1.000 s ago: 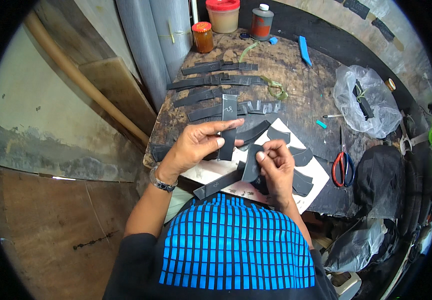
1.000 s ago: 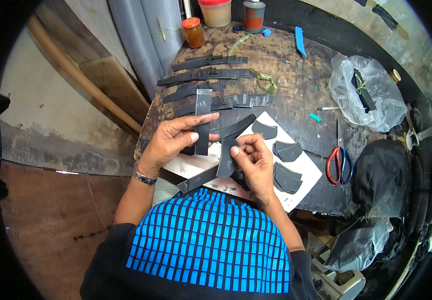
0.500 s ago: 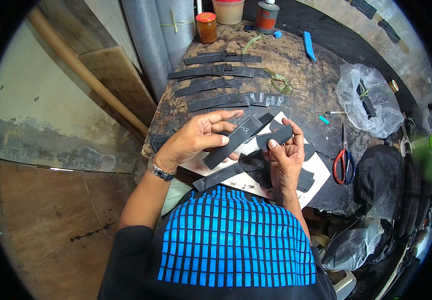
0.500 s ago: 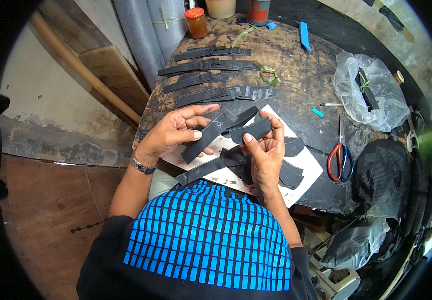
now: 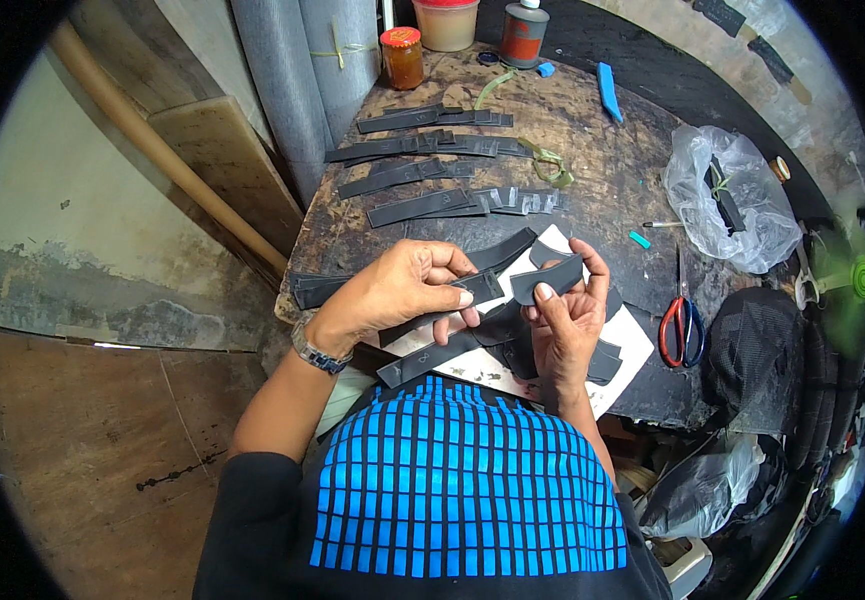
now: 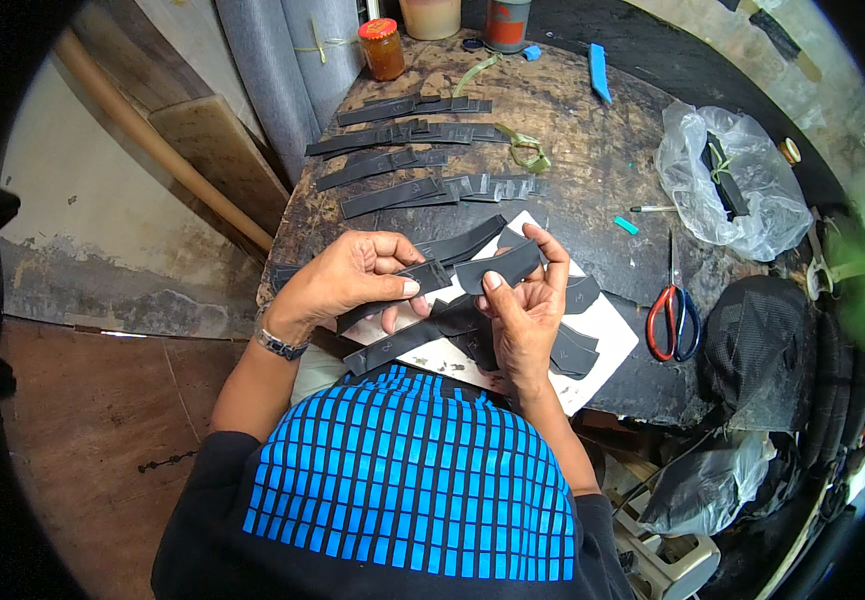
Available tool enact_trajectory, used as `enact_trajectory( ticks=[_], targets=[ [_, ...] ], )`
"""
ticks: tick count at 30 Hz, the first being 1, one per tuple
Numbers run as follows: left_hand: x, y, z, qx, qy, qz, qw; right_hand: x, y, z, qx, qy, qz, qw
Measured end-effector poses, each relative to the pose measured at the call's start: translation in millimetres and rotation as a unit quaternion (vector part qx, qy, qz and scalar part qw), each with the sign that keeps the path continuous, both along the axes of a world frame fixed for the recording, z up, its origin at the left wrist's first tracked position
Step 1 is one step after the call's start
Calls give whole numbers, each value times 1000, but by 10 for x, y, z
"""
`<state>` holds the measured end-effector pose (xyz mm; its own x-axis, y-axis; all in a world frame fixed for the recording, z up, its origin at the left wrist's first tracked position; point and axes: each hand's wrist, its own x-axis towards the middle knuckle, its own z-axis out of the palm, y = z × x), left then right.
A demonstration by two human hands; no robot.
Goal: The person repeatedly picks up black rubber shoe parts and aligns them with other pieces on a white template on the table. They handle the parts one at a time, turning and fitting them together without using any tools. The assembled pieces remain on the table throughout the clip.
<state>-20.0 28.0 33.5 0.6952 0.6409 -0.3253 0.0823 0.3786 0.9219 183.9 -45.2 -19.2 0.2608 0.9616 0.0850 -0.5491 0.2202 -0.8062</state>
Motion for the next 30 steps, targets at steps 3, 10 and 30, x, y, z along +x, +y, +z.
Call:
enact_trajectory(
  ticks=[3,10,30],
  targets=[
    [4,0,31,1,26,-7,1000,0,3,4,3,-9,8,1000],
    [36,-12,32,-23,24,-19,999,-41,2,3,-8,-88,3,996],
    [14,-14,15,-43,4,-26,999,-56,-10,19,-3,-90,25,996]
  ],
)
